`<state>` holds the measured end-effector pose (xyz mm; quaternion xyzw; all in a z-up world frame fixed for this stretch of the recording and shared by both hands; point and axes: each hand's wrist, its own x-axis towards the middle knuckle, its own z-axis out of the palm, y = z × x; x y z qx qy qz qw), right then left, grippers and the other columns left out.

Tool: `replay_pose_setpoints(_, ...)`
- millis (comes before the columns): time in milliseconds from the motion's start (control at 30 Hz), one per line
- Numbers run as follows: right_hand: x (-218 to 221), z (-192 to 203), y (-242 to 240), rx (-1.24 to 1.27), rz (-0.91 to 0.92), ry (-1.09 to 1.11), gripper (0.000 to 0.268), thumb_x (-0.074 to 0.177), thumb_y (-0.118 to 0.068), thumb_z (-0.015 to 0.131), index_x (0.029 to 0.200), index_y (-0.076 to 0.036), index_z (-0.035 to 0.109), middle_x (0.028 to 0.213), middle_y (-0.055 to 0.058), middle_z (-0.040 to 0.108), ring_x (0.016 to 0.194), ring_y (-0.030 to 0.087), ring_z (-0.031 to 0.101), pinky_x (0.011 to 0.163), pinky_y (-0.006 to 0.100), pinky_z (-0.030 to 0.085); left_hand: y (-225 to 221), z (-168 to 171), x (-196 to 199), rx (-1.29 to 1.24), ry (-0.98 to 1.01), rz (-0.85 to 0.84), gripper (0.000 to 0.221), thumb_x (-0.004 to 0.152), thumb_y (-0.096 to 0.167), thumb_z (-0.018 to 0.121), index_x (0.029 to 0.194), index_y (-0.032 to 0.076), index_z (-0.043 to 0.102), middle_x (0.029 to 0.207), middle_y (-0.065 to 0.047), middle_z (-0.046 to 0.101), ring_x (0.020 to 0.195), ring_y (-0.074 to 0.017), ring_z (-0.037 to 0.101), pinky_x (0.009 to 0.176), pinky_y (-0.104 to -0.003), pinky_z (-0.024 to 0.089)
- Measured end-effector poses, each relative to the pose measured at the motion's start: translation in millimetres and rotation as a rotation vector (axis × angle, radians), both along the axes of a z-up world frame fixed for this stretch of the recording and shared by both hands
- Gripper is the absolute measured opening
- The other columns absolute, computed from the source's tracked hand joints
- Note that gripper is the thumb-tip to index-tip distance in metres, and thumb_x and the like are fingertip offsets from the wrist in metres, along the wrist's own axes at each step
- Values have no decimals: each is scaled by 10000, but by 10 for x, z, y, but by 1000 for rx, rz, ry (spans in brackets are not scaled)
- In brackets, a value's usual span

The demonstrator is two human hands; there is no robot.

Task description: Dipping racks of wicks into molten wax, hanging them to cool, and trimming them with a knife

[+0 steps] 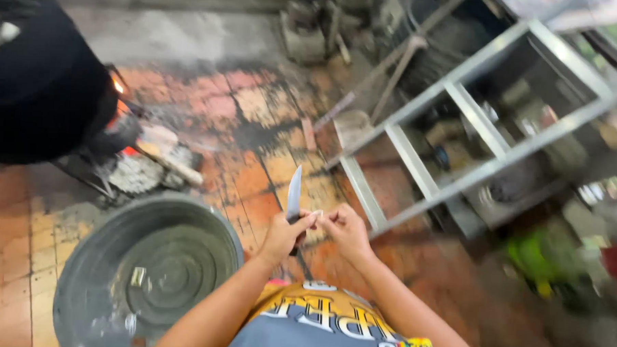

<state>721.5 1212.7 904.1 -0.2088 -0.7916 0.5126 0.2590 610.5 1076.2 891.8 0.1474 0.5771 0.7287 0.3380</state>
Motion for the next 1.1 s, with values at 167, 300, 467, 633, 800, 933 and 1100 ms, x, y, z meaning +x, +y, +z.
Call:
replay_pose_setpoints(167, -809, -131, 519, -50, 185, -103, 149, 769, -204, 888, 851, -134, 784, 891, 8, 672, 867, 153, 658, 843, 393, 556, 502, -55, -761, 31, 53, 109, 47, 881, 85, 756, 891, 39, 763, 506, -98, 611, 374, -138, 540, 362, -231, 402)
replay_pose_setpoints(300, -1320, -112, 612, -763, 159, 123, 30, 891, -11, 712, 898, -29, 689, 753, 74, 588, 710, 155, 566, 657, 305, 478, 775, -139, -1138, -73, 174, 128, 69, 884, 89, 762, 939, 47, 766, 563, -73, 642, 457, -127, 571, 419, -234, 458)
replay_pose_setpoints(467, -1859, -388, 989, -1093, 270, 126, 71, 895, -15, 657, 911, -61, 606, 864, 145, 665, 682, 194, 608, 561, 286, 436, 859, 121, -1639, -169, 158, 202, 49, 884, 135, 782, 924, 105, 779, 546, -50, 659, 454, -114, 562, 413, -217, 455)
replay_pose_setpoints(633, -2628, -83, 1540, -995, 570, -188, 141, 930, -50, 671, 1067, -20, 652, 825, 103, 651, 557, 130, 538, 503, 203, 404, 1154, 296, -2263, -231, 186, 125, 87, 952, 156, 707, 885, 113, 673, 754, 9, 642, 678, -108, 565, 692, -278, 482)
replay_pose_setpoints(800, -3781, -2, 2388, -643, 736, -436, 102, 993, -136, 675, 906, -83, 671, 734, 38, 662, 565, 108, 549, 539, 240, 439, 1660, -90, -3139, -304, 252, 58, 158, 987, 231, 670, 865, 152, 608, 723, 36, 557, 668, -104, 512, 636, -287, 408)
replay_pose_setpoints(933, -4758, 106, 3149, -1142, 446, -152, 127, 793, 31, 598, 753, -85, 568, 493, -31, 418, 399, 42, 369, 420, 191, 246, 1742, -298, -3687, -151, 86, 93, 265, 964, 268, 746, 754, 182, 610, 581, 69, 429, 486, -54, 356, 467, -243, 236)
replay_pose_setpoints(1100, -5655, 345, 4147, -1473, 553, 28, 178, 1066, -199, 528, 898, -142, 548, 610, -80, 404, 502, 61, 360, 540, 229, 329, 1462, -316, -4051, -513, 134, 313, 186, 911, 339, 749, 873, 164, 801, 714, 51, 646, 674, -99, 544, 674, -276, 396)
